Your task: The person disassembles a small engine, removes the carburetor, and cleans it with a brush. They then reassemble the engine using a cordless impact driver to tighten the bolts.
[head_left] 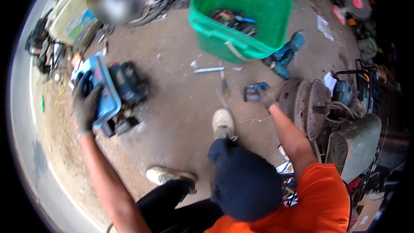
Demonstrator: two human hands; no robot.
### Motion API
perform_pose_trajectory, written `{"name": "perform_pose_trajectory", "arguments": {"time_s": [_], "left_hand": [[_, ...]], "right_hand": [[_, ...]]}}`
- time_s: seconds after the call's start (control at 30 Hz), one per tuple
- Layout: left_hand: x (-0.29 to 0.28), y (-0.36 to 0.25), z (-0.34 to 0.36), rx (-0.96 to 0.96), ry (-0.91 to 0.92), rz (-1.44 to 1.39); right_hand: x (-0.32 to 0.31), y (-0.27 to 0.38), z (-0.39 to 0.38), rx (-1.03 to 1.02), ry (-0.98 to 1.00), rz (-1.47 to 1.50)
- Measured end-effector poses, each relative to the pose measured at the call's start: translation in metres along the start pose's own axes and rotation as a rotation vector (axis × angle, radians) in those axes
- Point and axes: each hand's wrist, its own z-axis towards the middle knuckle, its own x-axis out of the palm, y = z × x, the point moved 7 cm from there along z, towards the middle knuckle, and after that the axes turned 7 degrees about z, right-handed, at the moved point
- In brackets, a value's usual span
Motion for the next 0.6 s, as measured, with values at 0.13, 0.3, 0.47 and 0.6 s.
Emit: {"name": "perform_pose_trajectory", "arguments": {"time_s": [0.13, 0.3, 0.47, 0.6], "left_hand": [[-0.026, 0.052, -0.013, 0.071, -0.087, -0.236], [-0.024, 0.074, -0.012, 0.0, -0.124, -0.255], [-0.017, 0.062, -0.018, -0.005, -0.111, -0.284], [-0.013, 0.076, -0.019, -0.06, -0.132, -0.252]], "right_hand": [[-0.049, 0.084, 0.014, -0.041, 0.094, 0.615], [-0.216, 0.177, 0.071, -0.252, -0.113, 0.929], [-0.297, 0.181, 0.189, -0.15, -0.489, 0.648], [-0.309, 0.143, 0.261, -0.041, -0.62, 0.593]]}}
